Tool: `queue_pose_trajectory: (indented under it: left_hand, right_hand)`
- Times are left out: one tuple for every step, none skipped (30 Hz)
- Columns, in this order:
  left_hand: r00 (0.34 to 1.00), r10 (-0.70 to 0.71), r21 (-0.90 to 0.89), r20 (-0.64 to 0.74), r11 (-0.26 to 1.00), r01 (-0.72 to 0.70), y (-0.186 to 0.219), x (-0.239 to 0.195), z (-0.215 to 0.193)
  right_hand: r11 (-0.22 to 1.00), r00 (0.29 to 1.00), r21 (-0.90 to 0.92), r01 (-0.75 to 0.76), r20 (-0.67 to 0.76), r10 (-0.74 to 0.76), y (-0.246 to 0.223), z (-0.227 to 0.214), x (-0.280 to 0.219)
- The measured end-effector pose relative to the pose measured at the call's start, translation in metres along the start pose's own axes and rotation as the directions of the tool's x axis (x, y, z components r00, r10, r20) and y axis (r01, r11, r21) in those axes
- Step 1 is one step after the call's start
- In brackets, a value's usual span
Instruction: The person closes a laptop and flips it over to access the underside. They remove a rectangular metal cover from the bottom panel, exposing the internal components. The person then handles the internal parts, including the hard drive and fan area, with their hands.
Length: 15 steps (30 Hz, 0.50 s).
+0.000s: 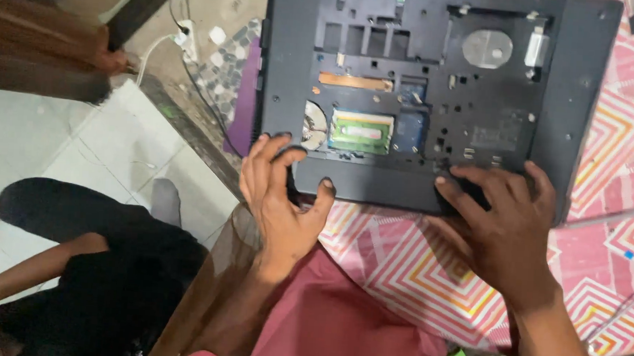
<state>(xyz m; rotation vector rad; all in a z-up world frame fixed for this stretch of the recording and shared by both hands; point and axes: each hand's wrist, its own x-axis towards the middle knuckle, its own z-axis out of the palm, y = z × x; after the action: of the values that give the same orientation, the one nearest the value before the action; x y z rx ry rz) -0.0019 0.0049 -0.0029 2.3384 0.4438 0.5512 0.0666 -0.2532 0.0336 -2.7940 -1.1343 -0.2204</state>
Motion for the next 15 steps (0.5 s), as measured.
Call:
queue_pose_trajectory:
  left_hand:
    - [0.999,-0.007,-0.017,0.032,1.000,0.007,-0.001,-0.003,0.000]
    - [1.000,0.005,-0.014,0.020,1.000,-0.005,-0.001,-0.006,0.001]
    - [0.999,0.030,-0.012,-0.011,0.999,-0.030,-0.003,-0.001,0.004]
    - [0.999,0.037,-0.031,0.000,0.999,-0.037,-0.001,0.000,0.005]
    - [1.000,0.027,-0.018,0.005,0.999,-0.027,0.000,0.000,0.004]
    - [1.000,0.017,-0.005,0.010,1.000,-0.017,0.001,0.001,0.002]
    - [1.000,0.018,-0.010,0.018,1.000,-0.018,0.000,0.000,0.002]
    - [0.999,0.035,0.005,0.014,0.999,-0.035,-0.002,0.000,0.001]
    - [0.999,0.050,0.019,0.005,0.999,-0.050,-0.003,-0.001,0.002]
    - [0.999,0.049,0.014,0.008,0.999,-0.050,-0.002,0.001,0.004]
    - [0.999,0.039,0.016,0.013,0.999,-0.039,-0.001,0.001,0.003]
    - [0.999,0.028,0.018,0.019,0.999,-0.028,-0.001,0.001,0.002]
    - [0.999,0.025,0.021,0.020,0.999,-0.025,-0.002,0.001,0.002]
    - [0.999,0.031,0.020,0.024,0.999,-0.032,-0.004,0.001,0.002]
    - [0.999,0.036,0.019,0.028,0.999,-0.037,-0.006,0.000,0.000]
  right_hand:
    - [1.000,0.999,-0.008,-0.022,0.028,0.022,-0.001,-0.001,-0.001]
    - [0.999,1.000,0.042,-0.004,0.026,0.003,0.000,-0.001,-0.002]
    - [0.996,1.000,0.083,0.021,0.000,-0.021,0.003,0.000,0.003]
    - [0.998,1.000,0.067,0.005,0.006,-0.005,0.004,-0.001,0.004]
    - [0.995,1.000,0.099,0.010,0.025,-0.012,0.004,-0.002,0.005]
    - [0.991,0.999,0.131,0.014,0.043,-0.020,0.004,-0.002,0.007]
    - [0.992,0.999,0.129,0.006,0.048,-0.012,0.003,-0.002,0.005]
    - [0.994,0.999,0.113,0.009,0.035,-0.013,0.002,-0.002,0.004]
    - [0.995,1.000,0.096,0.018,0.022,-0.020,0.002,-0.001,0.004]
    - [0.996,1.000,0.092,0.015,0.025,-0.017,0.004,-0.001,0.006]
    - [0.995,1.000,0.098,0.012,0.025,-0.014,0.003,-0.001,0.006]
    - [0.994,1.000,0.104,0.008,0.025,-0.011,0.002,-0.001,0.006]
    - [0.994,1.000,0.108,0.009,0.027,-0.012,0.003,0.001,0.007]
    - [0.993,1.000,0.117,0.031,0.003,-0.031,0.004,0.003,0.008]
    - [0.991,0.999,0.125,0.053,-0.018,-0.051,0.005,0.004,0.008]
